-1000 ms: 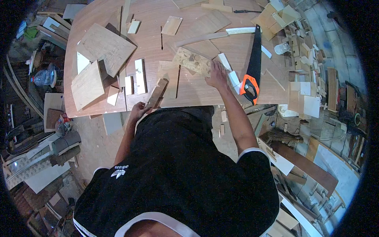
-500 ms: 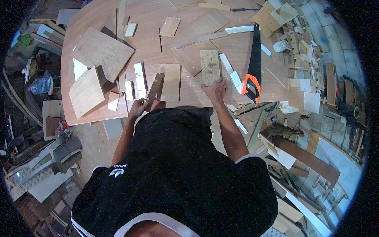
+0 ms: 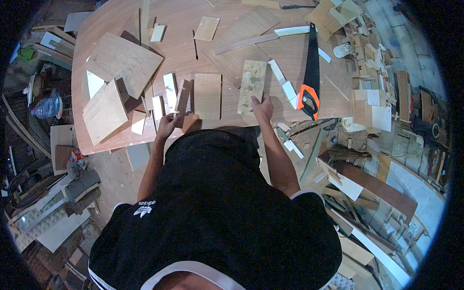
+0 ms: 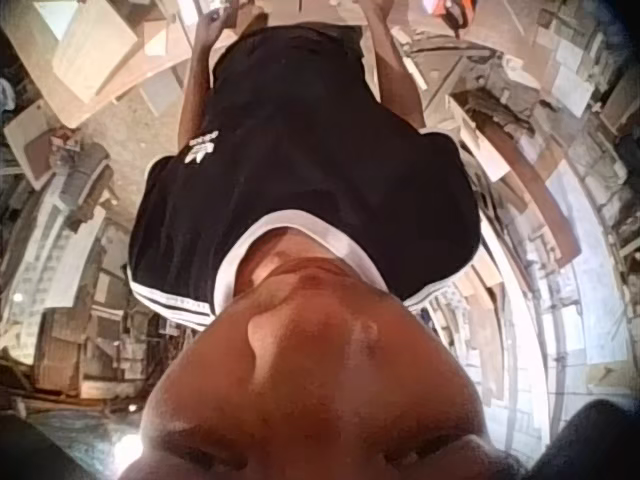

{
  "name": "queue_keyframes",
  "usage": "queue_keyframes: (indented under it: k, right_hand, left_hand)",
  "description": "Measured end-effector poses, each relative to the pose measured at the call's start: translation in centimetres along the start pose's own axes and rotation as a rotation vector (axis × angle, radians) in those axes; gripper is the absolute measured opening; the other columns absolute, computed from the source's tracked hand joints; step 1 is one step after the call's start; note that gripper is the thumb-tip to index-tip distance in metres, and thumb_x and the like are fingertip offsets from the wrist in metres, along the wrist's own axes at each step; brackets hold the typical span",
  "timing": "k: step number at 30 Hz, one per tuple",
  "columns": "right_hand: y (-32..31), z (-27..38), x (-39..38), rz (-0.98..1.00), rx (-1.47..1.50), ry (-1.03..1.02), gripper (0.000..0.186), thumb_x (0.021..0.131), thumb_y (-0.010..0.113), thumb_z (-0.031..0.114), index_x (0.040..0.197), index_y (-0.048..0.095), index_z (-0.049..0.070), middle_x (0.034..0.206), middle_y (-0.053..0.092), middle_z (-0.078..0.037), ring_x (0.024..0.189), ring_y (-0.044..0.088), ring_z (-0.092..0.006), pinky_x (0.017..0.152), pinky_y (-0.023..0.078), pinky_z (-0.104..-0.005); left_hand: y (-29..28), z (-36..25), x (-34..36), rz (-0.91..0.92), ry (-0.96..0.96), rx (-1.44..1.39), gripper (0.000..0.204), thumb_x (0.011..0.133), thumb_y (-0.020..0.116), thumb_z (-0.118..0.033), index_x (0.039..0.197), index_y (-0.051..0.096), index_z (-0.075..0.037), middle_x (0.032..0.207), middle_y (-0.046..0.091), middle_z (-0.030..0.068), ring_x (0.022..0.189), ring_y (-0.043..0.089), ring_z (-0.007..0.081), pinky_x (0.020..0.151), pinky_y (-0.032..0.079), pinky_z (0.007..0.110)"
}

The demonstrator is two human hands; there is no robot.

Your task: Sawing pieces of wood and assembling a small wooden frame or box on a workshop table.

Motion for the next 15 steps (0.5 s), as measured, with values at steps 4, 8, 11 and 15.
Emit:
queue_keyframes:
  k: [4, 8, 11, 15]
  right_hand:
    - [-1.0, -0.4, 0.5, -0.234, -0.242, -0.120, 0.042, 0.076, 0.064, 0.021, 0.111, 0.051, 0.001, 0.109, 0.056, -0.025, 0.099, 0.057, -0.0374, 0.086, 0.044, -0.0421]
    - [0.2, 1.5, -0.1, -0.380, -0.483, -0.367, 0.046, 0.076, 0.060, 0.015, 0.117, 0.045, 0.001, 0.121, 0.046, -0.027, 0.107, 0.050, -0.0393, 0.089, 0.041, -0.0449]
    - [3.1, 3.6, -1.1, -0.149, -0.416, -0.645, 0.047, 0.075, 0.060, 0.014, 0.117, 0.044, -0.001, 0.122, 0.042, -0.027, 0.110, 0.046, -0.0413, 0.090, 0.039, -0.0476]
    - [7.3, 6.7, -2.9, 0.285, -0.165, -0.652, 0.049, 0.074, 0.061, 0.012, 0.117, 0.043, -0.002, 0.117, 0.044, -0.027, 0.112, 0.042, -0.0434, 0.094, 0.037, -0.0486]
  left_hand:
    - [-0.4, -1.0, -0.7, -0.027, -0.096, 0.076, 0.034, 0.088, 0.059, -0.029, 0.097, 0.066, 0.003, 0.080, 0.066, 0.0094, 0.073, 0.059, 0.0128, 0.068, 0.047, 0.029]
    - [0.4, 0.8, -0.9, -0.203, 0.020, 0.016, 0.036, 0.084, 0.064, -0.032, 0.085, 0.065, 0.004, 0.055, 0.055, 0.0082, 0.050, 0.048, 0.0114, 0.048, 0.038, 0.031]
    - [1.7, -0.5, -1.0, -0.218, -0.026, 0.086, 0.040, 0.082, 0.065, -0.034, 0.070, 0.058, 0.004, 0.051, 0.051, 0.0092, 0.048, 0.044, 0.0121, 0.046, 0.034, 0.034]
    - [4.5, -1.1, -0.2, -0.354, 0.127, 0.047, 0.033, 0.081, 0.067, -0.025, 0.088, 0.063, 0.007, 0.066, 0.056, 0.0130, 0.059, 0.052, 0.0188, 0.056, 0.042, 0.034]
Point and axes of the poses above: each hand's wrist, its own x-axis towards the middle knuckle, its own y-axis out of the palm, z = x × y, the point moved 2 cm from there along x, towards the middle knuckle
